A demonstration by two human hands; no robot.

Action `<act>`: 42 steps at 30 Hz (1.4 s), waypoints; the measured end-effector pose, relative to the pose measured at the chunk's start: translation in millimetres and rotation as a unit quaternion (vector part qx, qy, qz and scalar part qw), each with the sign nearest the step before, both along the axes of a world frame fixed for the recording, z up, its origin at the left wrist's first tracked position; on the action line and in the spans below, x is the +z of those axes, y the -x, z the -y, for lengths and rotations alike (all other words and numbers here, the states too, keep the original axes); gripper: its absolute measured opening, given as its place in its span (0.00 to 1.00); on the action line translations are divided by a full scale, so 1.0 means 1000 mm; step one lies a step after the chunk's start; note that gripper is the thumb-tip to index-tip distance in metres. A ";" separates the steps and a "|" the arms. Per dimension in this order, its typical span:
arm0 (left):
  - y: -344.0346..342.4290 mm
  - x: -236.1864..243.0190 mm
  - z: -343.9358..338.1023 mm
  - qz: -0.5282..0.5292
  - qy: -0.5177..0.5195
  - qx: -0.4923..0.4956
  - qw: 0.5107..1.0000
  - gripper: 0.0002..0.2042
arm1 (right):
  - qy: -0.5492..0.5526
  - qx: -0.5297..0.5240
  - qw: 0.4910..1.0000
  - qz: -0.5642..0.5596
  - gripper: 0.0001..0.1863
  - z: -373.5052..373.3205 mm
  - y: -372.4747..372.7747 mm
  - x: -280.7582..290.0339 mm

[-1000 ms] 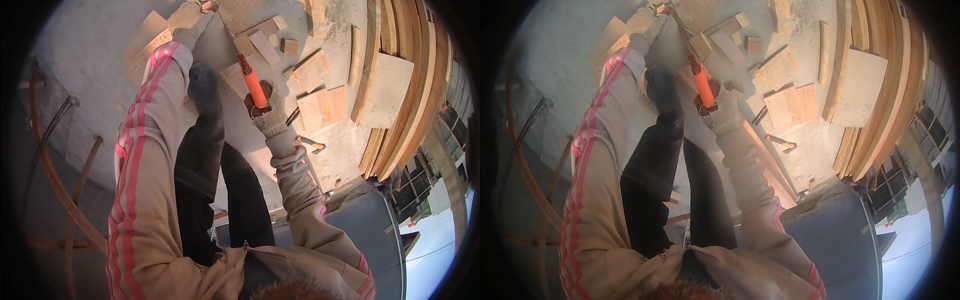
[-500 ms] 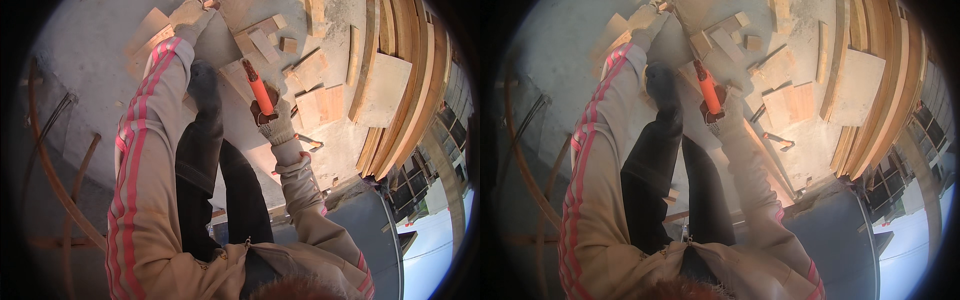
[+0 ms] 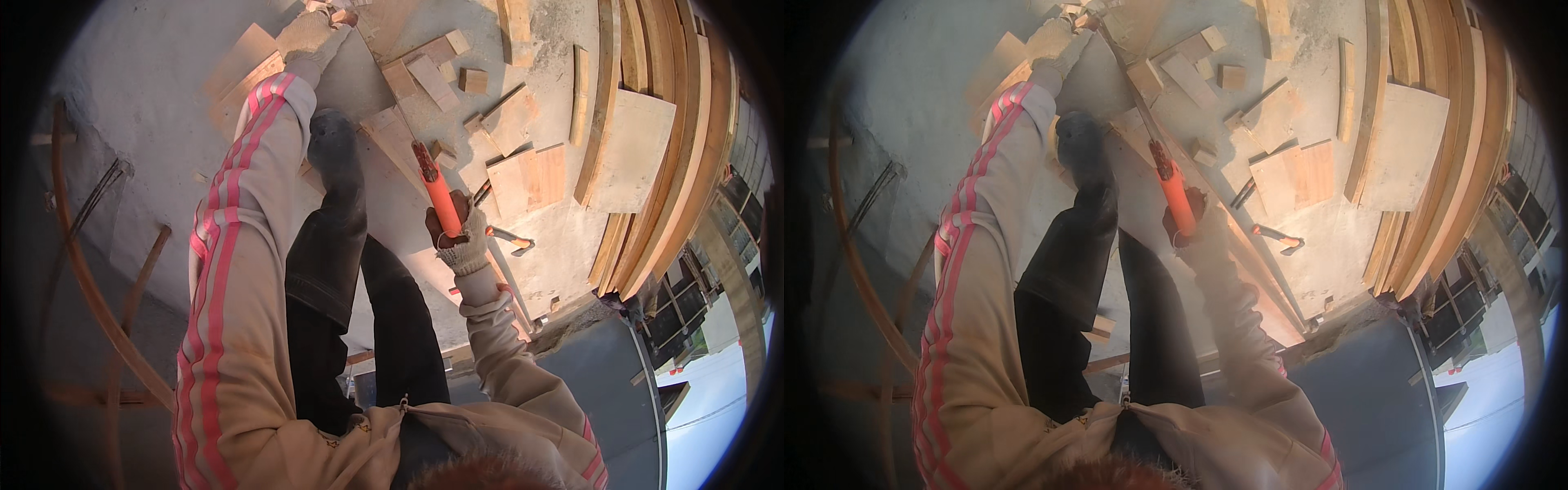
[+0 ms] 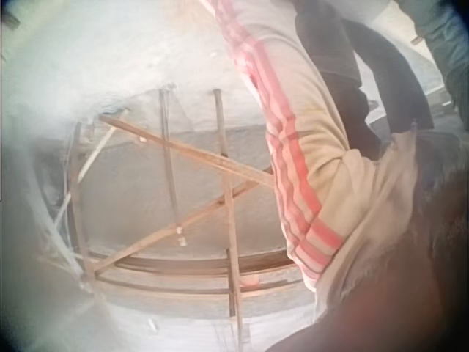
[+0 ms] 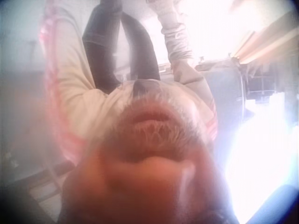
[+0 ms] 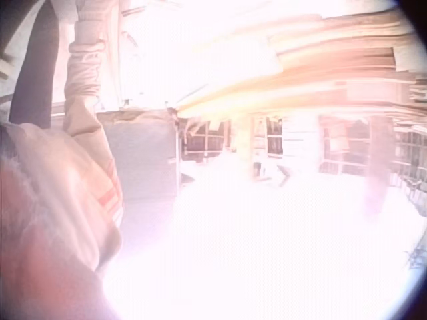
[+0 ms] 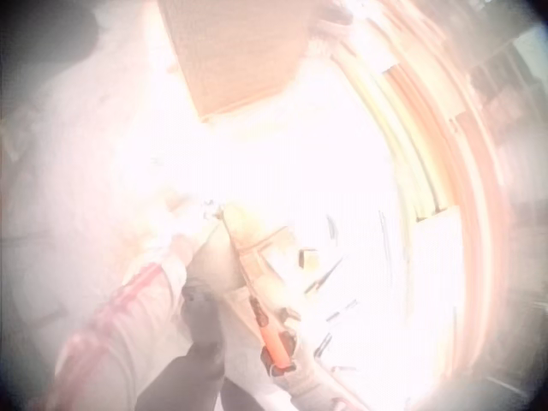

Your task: The person sits on the floor and uses a hand saw to cut a piece of wood. They measure the wood with a ruler, position the saw, and cut through the wood. After cutting, they inspect the cut piece and place it aside.

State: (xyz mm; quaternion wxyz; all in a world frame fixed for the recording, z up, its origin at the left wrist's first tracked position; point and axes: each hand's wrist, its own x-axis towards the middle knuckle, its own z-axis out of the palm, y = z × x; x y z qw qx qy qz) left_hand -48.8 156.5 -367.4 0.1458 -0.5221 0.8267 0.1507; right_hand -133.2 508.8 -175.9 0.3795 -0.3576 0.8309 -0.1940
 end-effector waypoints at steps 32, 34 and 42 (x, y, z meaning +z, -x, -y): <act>0.003 0.021 -0.005 -0.026 -0.031 0.001 0.999 0.22 | -0.185 0.184 0.965 -0.022 0.28 -0.147 -0.008 0.091; 0.009 0.021 -0.004 -0.035 -0.031 0.001 0.999 0.22 | -0.124 0.152 0.980 -0.017 0.25 -0.114 -0.003 0.066; -0.008 0.011 -0.006 -0.041 -0.032 0.011 0.999 0.20 | 0.029 -0.004 1.000 0.007 0.10 0.002 0.003 0.000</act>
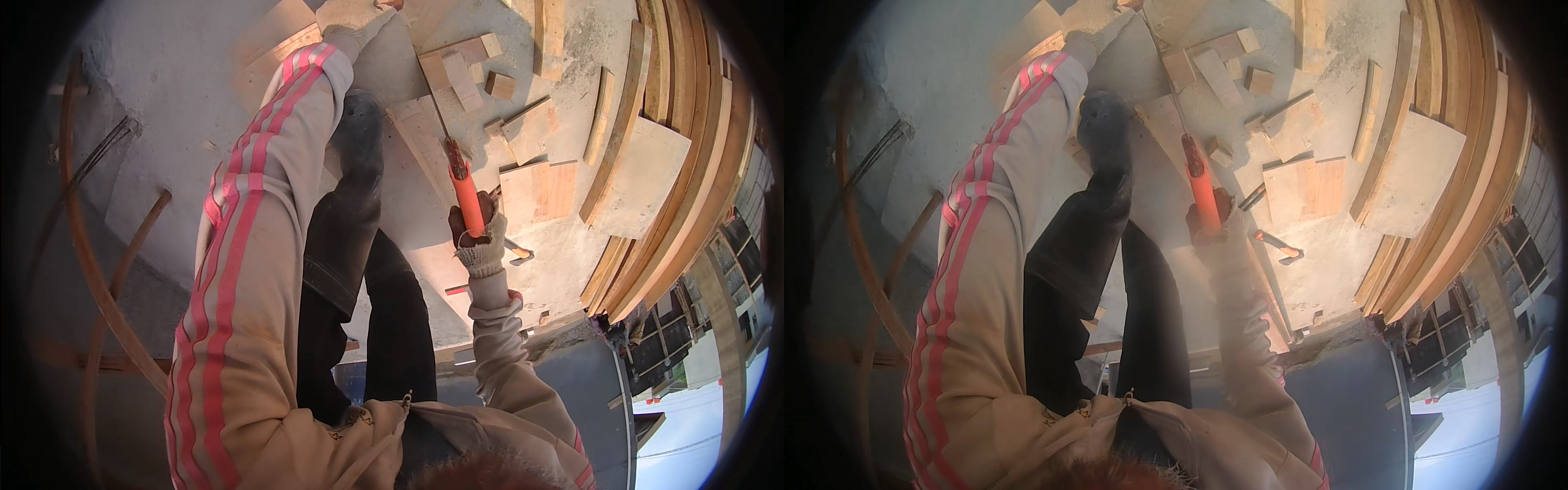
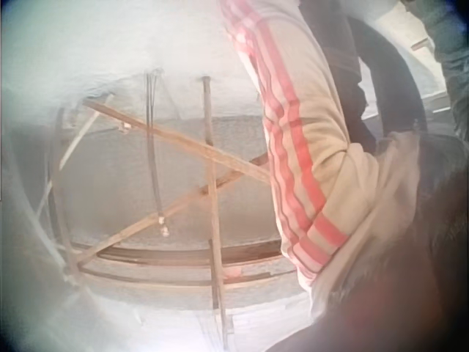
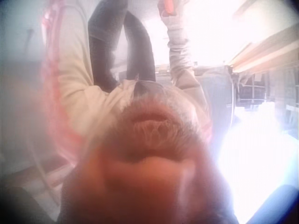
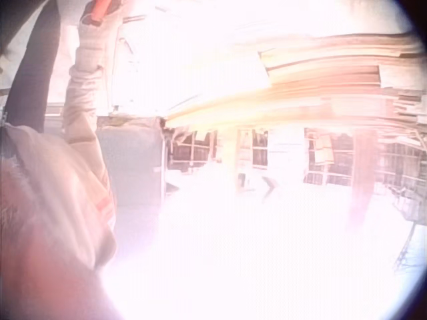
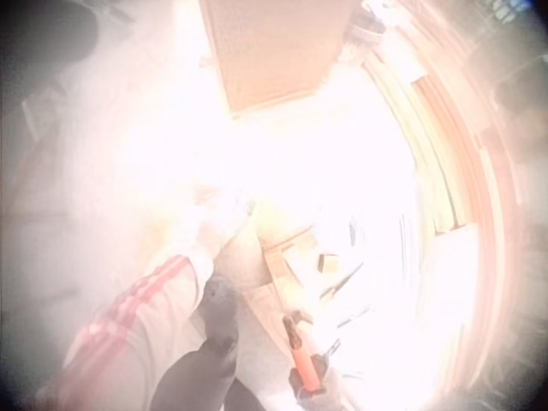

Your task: The person sits on the floor and uses a hand saw to cut a piece of wood. They measure the wood with a ruler, position the saw, and cut through the wood. After cutting, they inspect the cut piece and place it aside.

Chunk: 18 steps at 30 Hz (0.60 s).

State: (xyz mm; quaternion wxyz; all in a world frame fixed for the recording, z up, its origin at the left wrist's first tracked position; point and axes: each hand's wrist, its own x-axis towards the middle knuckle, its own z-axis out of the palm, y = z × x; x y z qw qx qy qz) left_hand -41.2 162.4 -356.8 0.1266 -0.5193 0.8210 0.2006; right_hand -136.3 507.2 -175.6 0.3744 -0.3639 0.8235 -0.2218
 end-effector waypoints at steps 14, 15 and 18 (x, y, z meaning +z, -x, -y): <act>0.005 -0.005 0.003 -0.006 0.000 -0.011 1.000 0.17 | -0.030 0.032 0.999 0.005 0.12 -0.022 0.002 0.006; 0.005 -0.002 0.006 -0.002 0.007 -0.014 1.000 0.17 | -0.070 0.082 0.994 -0.026 0.15 -0.050 0.003 0.035; 0.001 0.007 0.006 0.003 0.007 -0.019 1.000 0.16 | -0.240 0.198 0.948 -0.072 0.30 -0.113 0.006 0.095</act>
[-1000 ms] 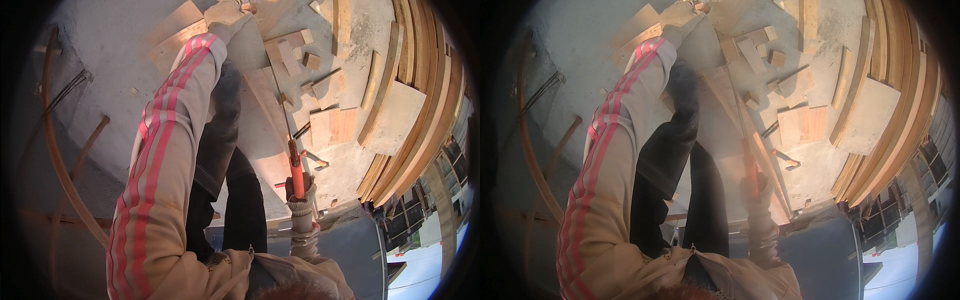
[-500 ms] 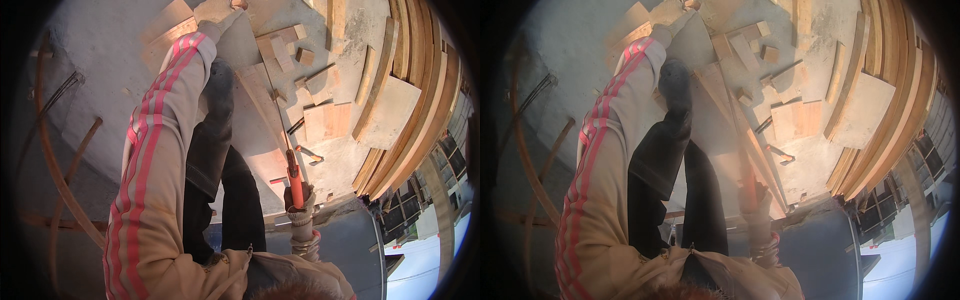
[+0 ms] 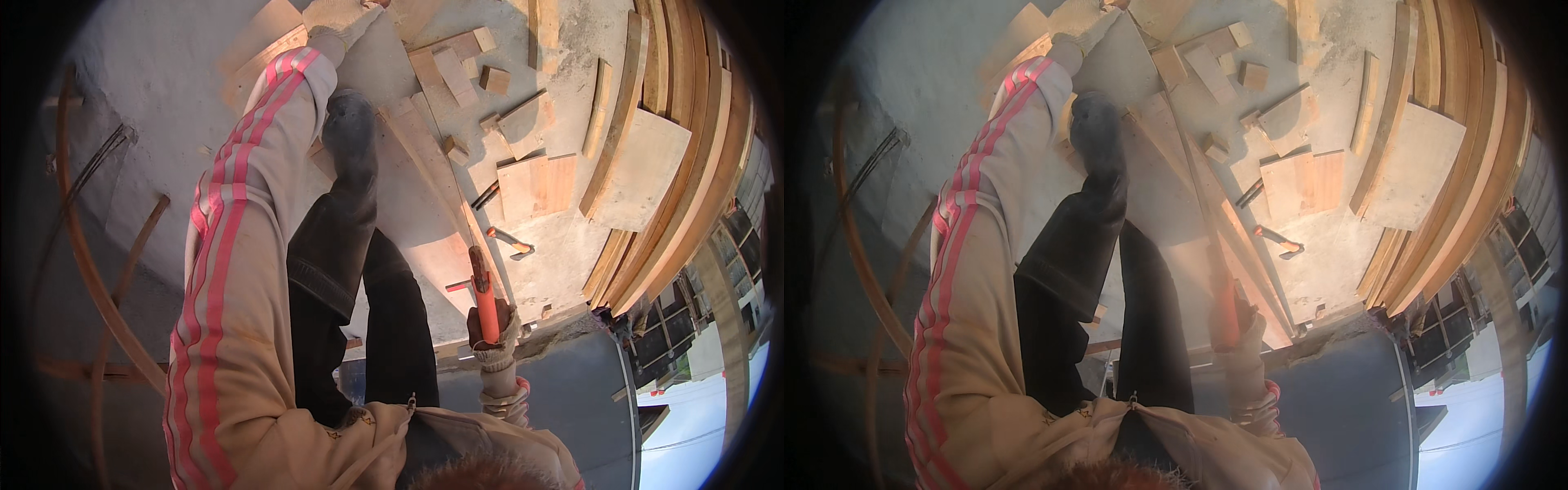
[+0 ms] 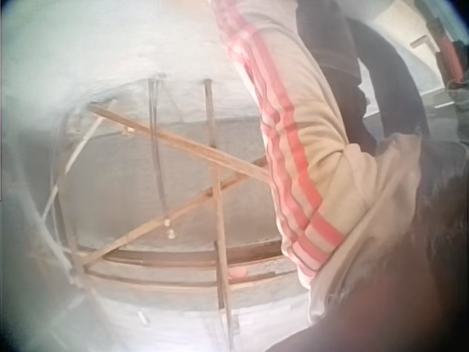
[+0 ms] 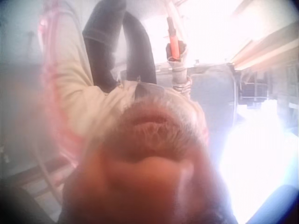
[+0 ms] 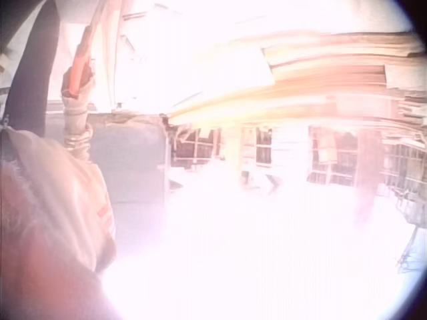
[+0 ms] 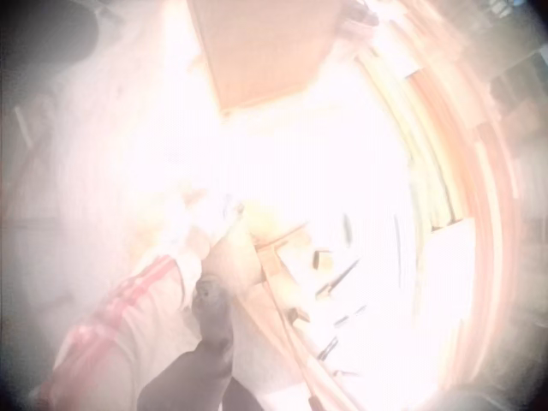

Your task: The person sits on the floor and uses a hand saw to cut a piece of wood. They measure the wood with a ruler, position the saw, and cut through the wood. After cutting, they inspect the cut piece and place it aside.

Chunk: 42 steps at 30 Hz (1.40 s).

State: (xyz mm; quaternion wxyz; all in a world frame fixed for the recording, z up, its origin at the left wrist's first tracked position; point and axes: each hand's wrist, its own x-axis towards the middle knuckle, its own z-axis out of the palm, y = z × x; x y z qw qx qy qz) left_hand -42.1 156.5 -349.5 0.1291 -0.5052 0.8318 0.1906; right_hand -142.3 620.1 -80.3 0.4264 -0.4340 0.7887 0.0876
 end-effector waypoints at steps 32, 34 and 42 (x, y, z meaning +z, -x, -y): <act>-0.023 -0.083 0.026 -0.447 -0.224 -0.075 0.863 0.11 | 0.199 -0.202 0.954 0.092 0.08 0.100 0.006 -0.101; 0.003 -0.063 0.017 -0.382 -0.188 -0.083 0.901 0.11 | 0.302 -0.218 0.922 0.104 0.09 0.143 0.010 -0.153; 0.005 -0.008 0.009 -0.277 -0.089 -0.027 0.956 0.12 | -0.075 -0.051 0.995 0.032 0.36 -0.005 -0.006 0.000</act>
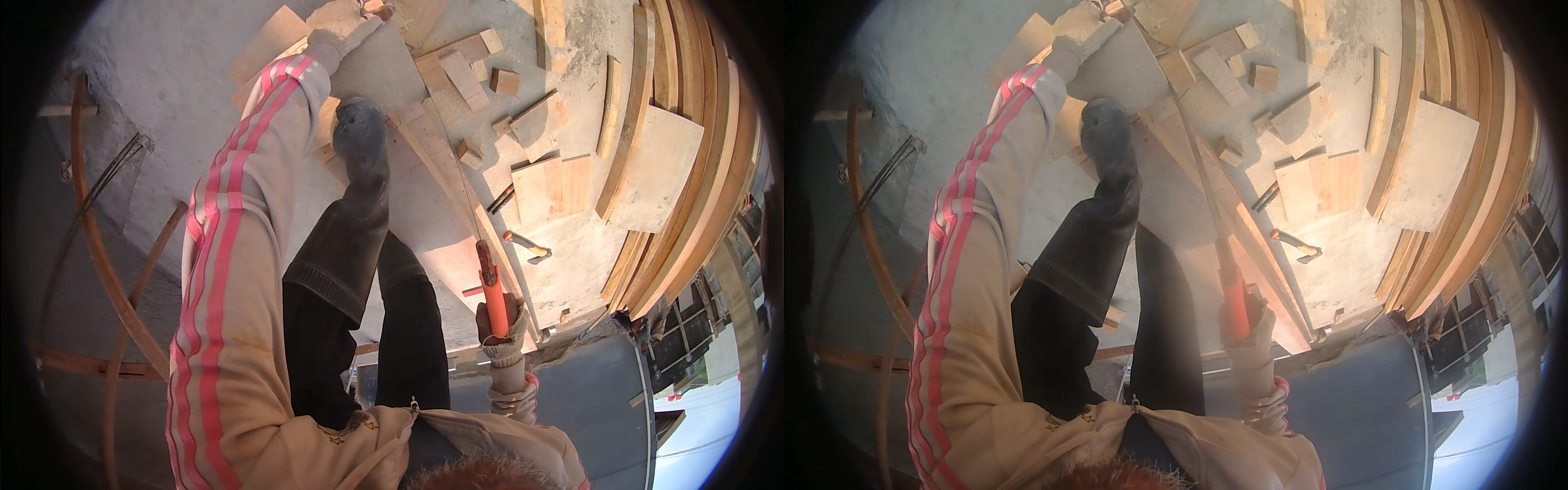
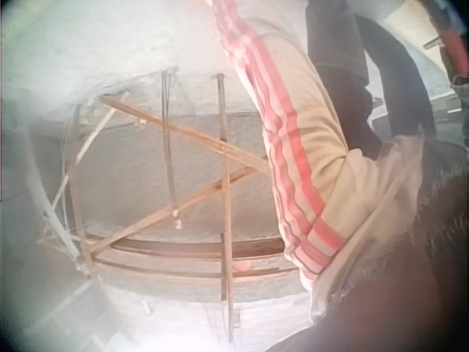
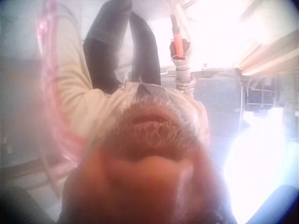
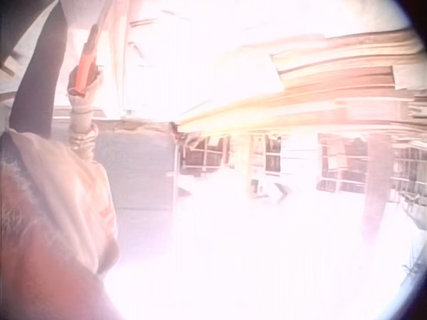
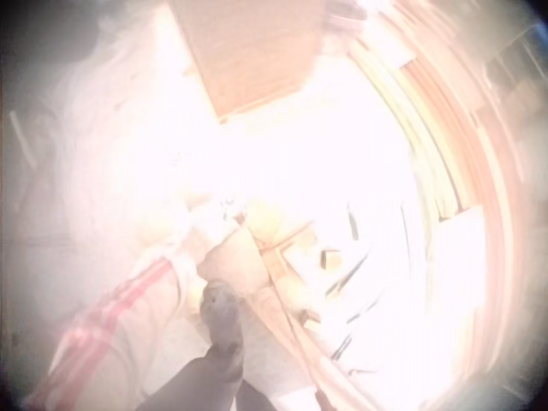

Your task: The person sits on the floor and uses a hand saw to cut a piece of wood. They measure the wood with a ruler, position the saw, and cut through the wood. After cutting, they inspect the cut piece and place it aside.

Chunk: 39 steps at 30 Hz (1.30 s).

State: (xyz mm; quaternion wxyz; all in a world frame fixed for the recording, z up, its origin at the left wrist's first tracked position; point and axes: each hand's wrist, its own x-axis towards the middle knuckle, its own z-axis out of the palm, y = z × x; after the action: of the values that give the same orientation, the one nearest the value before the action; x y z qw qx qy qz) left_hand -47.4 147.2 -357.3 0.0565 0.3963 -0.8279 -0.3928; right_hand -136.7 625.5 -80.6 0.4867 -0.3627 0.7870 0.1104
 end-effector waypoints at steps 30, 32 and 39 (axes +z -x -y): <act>-0.007 -0.025 0.006 0.300 0.084 -0.035 0.950 0.25 | 0.236 -0.261 0.933 0.080 0.12 0.031 0.007 -0.056; 0.001 -0.015 0.004 0.294 0.062 -0.043 0.953 0.26 | 0.257 -0.297 0.909 0.137 0.13 0.080 0.019 -0.091; 0.001 -0.010 0.000 0.287 0.030 -0.035 0.957 0.26 | 0.373 -0.084 0.922 -0.060 0.08 0.082 0.015 -0.073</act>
State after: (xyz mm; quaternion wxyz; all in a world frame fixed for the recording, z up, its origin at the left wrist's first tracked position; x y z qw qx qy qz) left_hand -48.7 147.4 -367.2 -0.1853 0.4611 -0.8342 -0.2390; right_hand -151.9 543.5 -153.9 0.2752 -0.4435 0.8264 -0.2110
